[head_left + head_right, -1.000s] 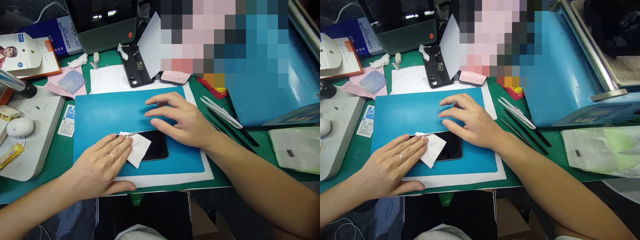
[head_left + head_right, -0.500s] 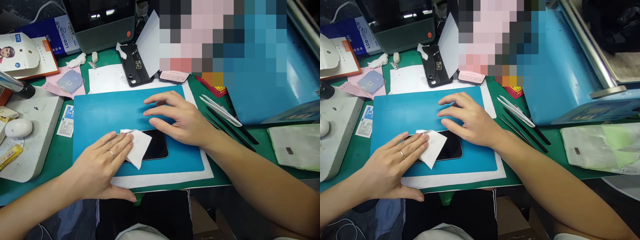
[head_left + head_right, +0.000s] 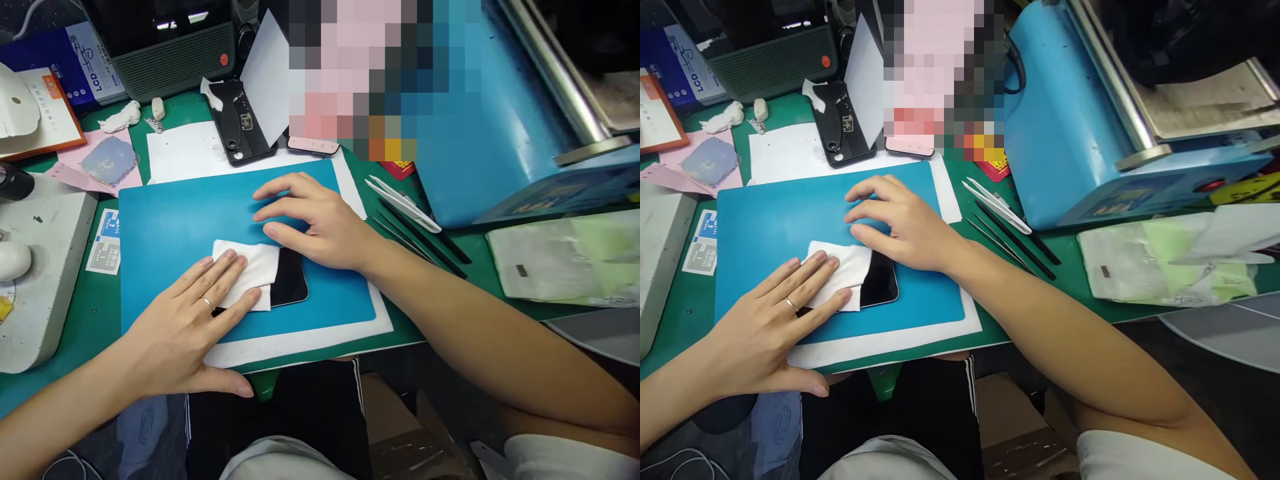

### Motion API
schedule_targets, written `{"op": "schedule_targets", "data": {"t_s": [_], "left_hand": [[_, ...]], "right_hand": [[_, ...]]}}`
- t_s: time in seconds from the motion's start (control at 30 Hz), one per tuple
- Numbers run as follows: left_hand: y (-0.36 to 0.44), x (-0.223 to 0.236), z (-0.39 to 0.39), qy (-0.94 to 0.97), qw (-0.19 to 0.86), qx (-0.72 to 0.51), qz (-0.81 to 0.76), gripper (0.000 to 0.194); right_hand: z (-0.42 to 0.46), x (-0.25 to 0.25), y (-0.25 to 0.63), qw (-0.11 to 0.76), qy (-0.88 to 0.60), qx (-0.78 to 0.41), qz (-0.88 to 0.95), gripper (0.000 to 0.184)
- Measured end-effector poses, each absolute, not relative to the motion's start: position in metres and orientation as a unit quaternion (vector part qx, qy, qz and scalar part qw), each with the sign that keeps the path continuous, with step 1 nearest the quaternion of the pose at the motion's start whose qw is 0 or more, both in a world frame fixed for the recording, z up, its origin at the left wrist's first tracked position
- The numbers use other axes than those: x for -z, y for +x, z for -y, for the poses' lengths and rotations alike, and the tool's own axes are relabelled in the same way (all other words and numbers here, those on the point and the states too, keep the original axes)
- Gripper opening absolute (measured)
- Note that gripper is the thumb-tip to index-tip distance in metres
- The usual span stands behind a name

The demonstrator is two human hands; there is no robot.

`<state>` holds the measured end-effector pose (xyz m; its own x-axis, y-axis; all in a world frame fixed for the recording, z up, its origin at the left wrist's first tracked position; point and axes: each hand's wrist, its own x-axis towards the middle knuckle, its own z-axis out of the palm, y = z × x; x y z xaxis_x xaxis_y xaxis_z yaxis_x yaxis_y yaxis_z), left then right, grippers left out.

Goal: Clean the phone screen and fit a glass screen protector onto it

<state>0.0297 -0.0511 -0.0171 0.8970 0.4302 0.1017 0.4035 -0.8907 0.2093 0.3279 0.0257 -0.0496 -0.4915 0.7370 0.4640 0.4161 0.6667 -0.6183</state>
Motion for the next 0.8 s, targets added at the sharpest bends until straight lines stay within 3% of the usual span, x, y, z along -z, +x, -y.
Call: {"op": "schedule_targets", "data": {"t_s": [0.43,0.8], "left_hand": [[0.070,0.009,0.040,0.980,0.126,-0.033,-0.148,0.084],[0.073,0.003,0.036,0.972,0.089,-0.030,-0.213,0.071]], "right_hand": [[-0.031,0.047,0.331,0.356,-0.348,-0.239,0.834,0.022],[-0.033,0.045,0.335,0.348,-0.360,-0.253,0.828,0.023]]}}
